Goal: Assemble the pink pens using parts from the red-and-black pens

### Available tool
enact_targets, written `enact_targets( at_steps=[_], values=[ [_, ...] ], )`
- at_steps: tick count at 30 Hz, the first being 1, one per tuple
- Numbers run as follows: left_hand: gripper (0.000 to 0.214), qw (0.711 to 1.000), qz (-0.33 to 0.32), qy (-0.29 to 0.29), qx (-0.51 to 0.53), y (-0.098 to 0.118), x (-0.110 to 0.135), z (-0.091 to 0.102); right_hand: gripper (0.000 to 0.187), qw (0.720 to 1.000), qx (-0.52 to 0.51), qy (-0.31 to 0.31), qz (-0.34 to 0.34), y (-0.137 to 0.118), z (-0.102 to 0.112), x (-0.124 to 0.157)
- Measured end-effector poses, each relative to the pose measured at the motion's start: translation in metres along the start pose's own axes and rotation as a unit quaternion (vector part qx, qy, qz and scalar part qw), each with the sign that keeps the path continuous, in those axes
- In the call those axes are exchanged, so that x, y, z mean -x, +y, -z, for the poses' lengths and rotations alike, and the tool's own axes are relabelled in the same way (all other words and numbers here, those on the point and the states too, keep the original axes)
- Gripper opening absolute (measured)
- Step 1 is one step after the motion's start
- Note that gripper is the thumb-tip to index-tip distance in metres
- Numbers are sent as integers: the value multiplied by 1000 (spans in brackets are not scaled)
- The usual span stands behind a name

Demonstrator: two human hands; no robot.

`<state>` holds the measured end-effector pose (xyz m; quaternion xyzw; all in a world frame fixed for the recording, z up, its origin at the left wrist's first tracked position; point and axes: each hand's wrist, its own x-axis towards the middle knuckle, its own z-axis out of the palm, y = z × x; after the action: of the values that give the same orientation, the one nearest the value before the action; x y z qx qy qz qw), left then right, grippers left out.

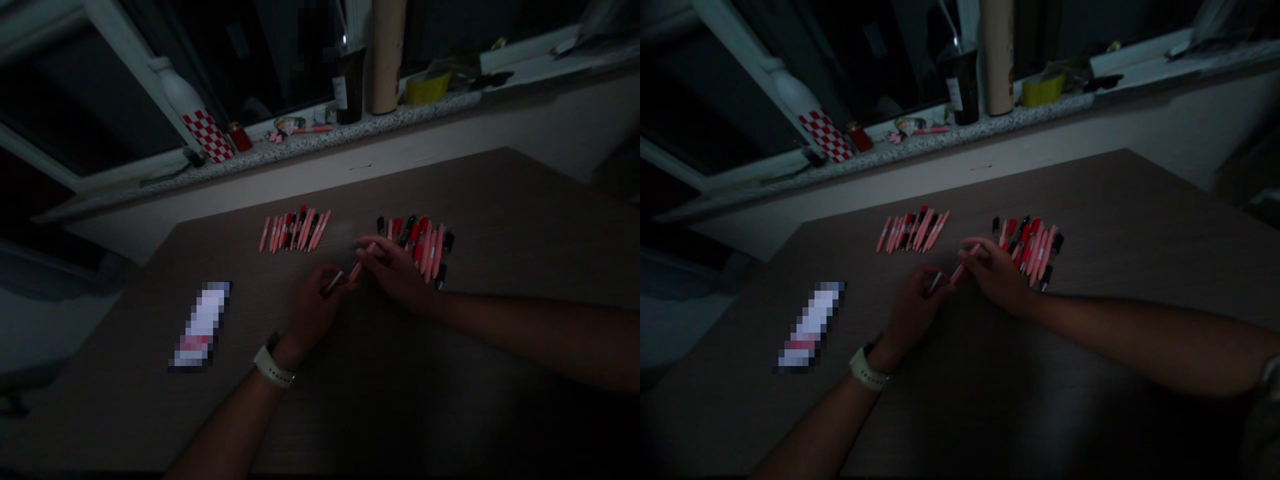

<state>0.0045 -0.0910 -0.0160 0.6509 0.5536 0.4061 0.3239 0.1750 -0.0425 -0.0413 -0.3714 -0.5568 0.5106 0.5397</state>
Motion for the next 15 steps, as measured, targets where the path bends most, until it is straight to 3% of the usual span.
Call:
enact_targets(
  at_steps=[10,15],
  values=[
    [10,1000,-23,15,-10,2,2,2,31,998,-10,-63,-29,-5,0,1],
    [16,995,-38,78,-50,1,0,6,29,995,30,-98,-19,-9,1,6]
  ],
)
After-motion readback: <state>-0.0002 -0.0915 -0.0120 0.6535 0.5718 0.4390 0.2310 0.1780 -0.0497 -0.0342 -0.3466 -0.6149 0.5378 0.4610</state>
